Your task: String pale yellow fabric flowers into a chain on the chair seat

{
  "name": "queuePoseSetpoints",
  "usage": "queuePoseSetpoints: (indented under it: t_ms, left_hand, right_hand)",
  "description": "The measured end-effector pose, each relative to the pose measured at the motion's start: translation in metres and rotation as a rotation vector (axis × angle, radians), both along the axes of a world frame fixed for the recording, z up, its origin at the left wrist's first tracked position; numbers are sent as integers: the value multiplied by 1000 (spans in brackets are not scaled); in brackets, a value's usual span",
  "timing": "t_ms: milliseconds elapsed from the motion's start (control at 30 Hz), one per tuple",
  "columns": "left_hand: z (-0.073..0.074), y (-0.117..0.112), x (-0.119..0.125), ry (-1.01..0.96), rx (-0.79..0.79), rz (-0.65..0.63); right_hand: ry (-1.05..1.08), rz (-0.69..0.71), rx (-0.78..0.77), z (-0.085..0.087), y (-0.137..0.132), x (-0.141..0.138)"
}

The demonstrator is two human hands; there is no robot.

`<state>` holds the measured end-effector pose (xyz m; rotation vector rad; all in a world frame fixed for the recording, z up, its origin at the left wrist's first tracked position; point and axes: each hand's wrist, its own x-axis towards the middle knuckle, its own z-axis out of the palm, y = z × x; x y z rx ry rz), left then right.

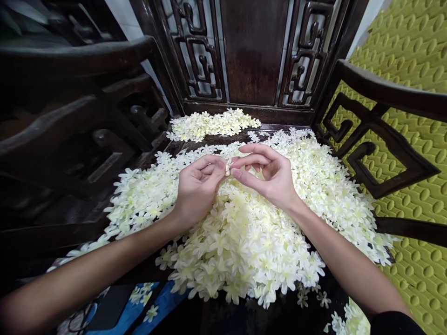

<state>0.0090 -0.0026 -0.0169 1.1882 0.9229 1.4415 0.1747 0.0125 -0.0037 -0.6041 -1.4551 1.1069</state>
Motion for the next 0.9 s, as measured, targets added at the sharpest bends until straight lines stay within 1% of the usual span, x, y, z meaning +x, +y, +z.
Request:
queuePoseSetpoints:
  t_ms: [133, 300, 467, 667, 733, 833, 900]
  left_hand:
    - [1, -1, -2, 41, 12, 9]
    - [-1, -1, -1, 18, 39, 9]
    - [-1, -1, -1, 34, 2, 5]
    - [-3, 0, 1, -38, -53, -81]
    - [-3, 1, 2, -62, -61, -99]
    - [-2, 3, 4, -140, -60, -117]
    - [-1, 4, 5, -190, -49, -128]
  right_hand:
    - [-24, -26, -8, -1, -2, -2]
    - [-34, -63, -14, 0, -2, -2]
    - [-31, -89, -50, 2, -3, -3]
    - [36, -57, -148, -1, 1, 0]
    - [56, -34, -150, -2, 4, 2]
    - [141, 32, -132, 0, 7, 5]
    - [186, 45, -121, 2, 8, 7]
